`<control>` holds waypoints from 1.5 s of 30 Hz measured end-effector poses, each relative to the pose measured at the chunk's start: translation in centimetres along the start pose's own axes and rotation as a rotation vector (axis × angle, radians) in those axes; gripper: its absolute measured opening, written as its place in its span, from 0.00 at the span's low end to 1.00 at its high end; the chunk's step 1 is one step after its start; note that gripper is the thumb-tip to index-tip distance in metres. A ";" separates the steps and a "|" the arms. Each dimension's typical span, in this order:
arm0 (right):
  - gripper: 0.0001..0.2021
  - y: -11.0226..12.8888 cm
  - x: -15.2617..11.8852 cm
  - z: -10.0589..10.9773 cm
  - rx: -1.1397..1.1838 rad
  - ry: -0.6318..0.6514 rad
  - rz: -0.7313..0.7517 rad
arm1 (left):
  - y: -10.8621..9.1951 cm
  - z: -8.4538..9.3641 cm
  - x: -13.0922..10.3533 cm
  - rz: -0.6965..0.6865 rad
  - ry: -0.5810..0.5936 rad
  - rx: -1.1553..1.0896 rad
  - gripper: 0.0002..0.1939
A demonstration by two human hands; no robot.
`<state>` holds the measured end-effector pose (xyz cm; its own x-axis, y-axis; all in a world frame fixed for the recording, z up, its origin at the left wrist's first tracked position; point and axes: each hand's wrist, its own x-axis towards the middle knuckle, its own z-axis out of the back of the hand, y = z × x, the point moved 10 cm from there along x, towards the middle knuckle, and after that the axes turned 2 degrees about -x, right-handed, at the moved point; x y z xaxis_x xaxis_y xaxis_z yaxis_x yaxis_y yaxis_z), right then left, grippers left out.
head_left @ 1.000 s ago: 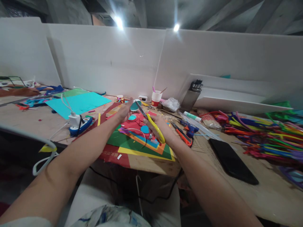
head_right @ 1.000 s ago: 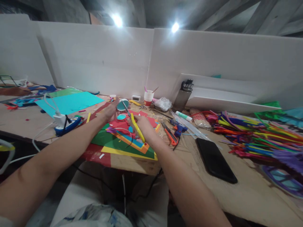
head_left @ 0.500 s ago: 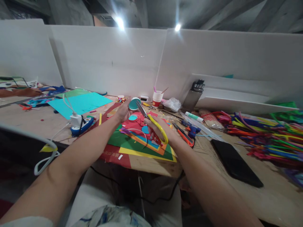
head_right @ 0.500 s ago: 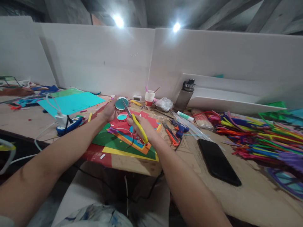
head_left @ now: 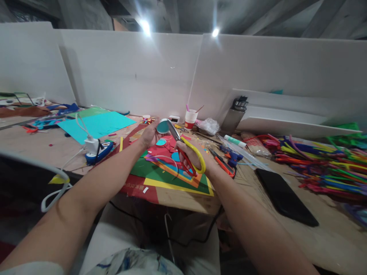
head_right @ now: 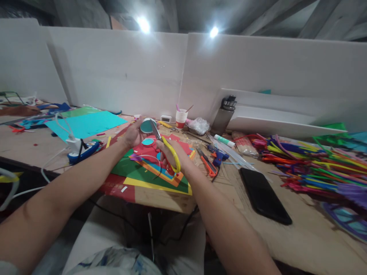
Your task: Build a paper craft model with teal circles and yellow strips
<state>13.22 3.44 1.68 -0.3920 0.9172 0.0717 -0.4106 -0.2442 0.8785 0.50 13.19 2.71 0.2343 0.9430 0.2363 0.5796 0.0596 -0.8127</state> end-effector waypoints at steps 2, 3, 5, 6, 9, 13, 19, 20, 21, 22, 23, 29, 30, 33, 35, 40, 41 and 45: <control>0.27 0.1 0.0 0.0 0.003 0.000 0.007 | 0.0 0.0 0.0 -0.003 0.009 0.006 0.26; 0.27 0.1 0.0 0.0 0.004 0.000 0.009 | 0.0 -0.1 0.0 -0.004 0.015 0.008 0.26; 0.27 -0.1 0.1 0.0 0.009 -0.002 0.005 | 0.1 -0.1 0.1 -0.004 0.028 0.009 0.26; 0.26 -0.1 0.2 0.0 0.012 -0.003 0.004 | 0.1 -0.2 0.1 -0.004 0.035 0.010 0.26; 0.26 -0.3 0.4 0.0 0.017 -0.010 0.008 | 0.2 -0.3 0.1 -0.007 0.041 0.014 0.26; 0.26 -0.6 0.6 0.0 0.023 -0.009 0.007 | 0.1 -0.2 0.0 -0.011 0.022 0.024 0.25; 0.24 -0.7 0.7 0.1 0.036 -0.018 0.016 | 0.3 -0.4 -0.1 0.011 0.040 0.008 0.26; 0.23 -0.7 0.7 0.1 0.049 -0.021 0.011 | 0.3 -0.4 -0.1 0.013 0.035 0.005 0.26; 0.22 -0.7 0.7 0.1 0.058 -0.020 0.008 | 0.3 -0.4 -0.1 0.016 0.030 0.004 0.26; 0.22 -0.7 0.7 0.0 0.060 -0.016 0.007 | 0.4 -0.4 -0.1 0.017 0.027 0.005 0.26; 0.22 -0.7 0.7 0.0 0.057 -0.012 0.008 | 0.4 -0.4 -0.1 0.016 0.028 0.007 0.27; 0.23 -0.7 0.7 -0.1 0.075 -0.008 0.012 | 0.0 -0.2 0.1 -0.042 0.055 0.025 0.24; 0.22 -0.8 0.7 -0.1 0.084 -0.010 0.012 | -0.1 -0.2 0.2 -0.055 0.055 0.033 0.23; 0.23 -0.9 0.6 -0.3 0.069 0.002 -0.012 | -0.3 0.0 0.2 -0.075 0.039 0.061 0.23; 0.25 -0.9 0.4 -0.4 0.048 0.014 -0.040 | -0.3 0.1 0.3 -0.076 0.033 0.065 0.23; 0.22 0.2 0.0 -0.1 0.051 -0.007 -0.001 | -0.2 0.3 0.4 -0.081 0.035 0.065 0.23; 0.23 0.3 0.1 -0.1 0.041 -0.011 0.009 | -0.2 0.3 0.4 -0.085 0.039 0.069 0.23; 0.24 0.1 0.3 -0.1 0.012 -0.008 0.017 | -0.5 -0.1 0.3 -0.110 0.070 0.090 0.23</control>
<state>13.01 3.65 1.73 -0.3924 0.9153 0.0907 -0.3941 -0.2564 0.8826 0.41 13.43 3.22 0.2291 0.9041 0.3606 0.5329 0.1935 -0.8237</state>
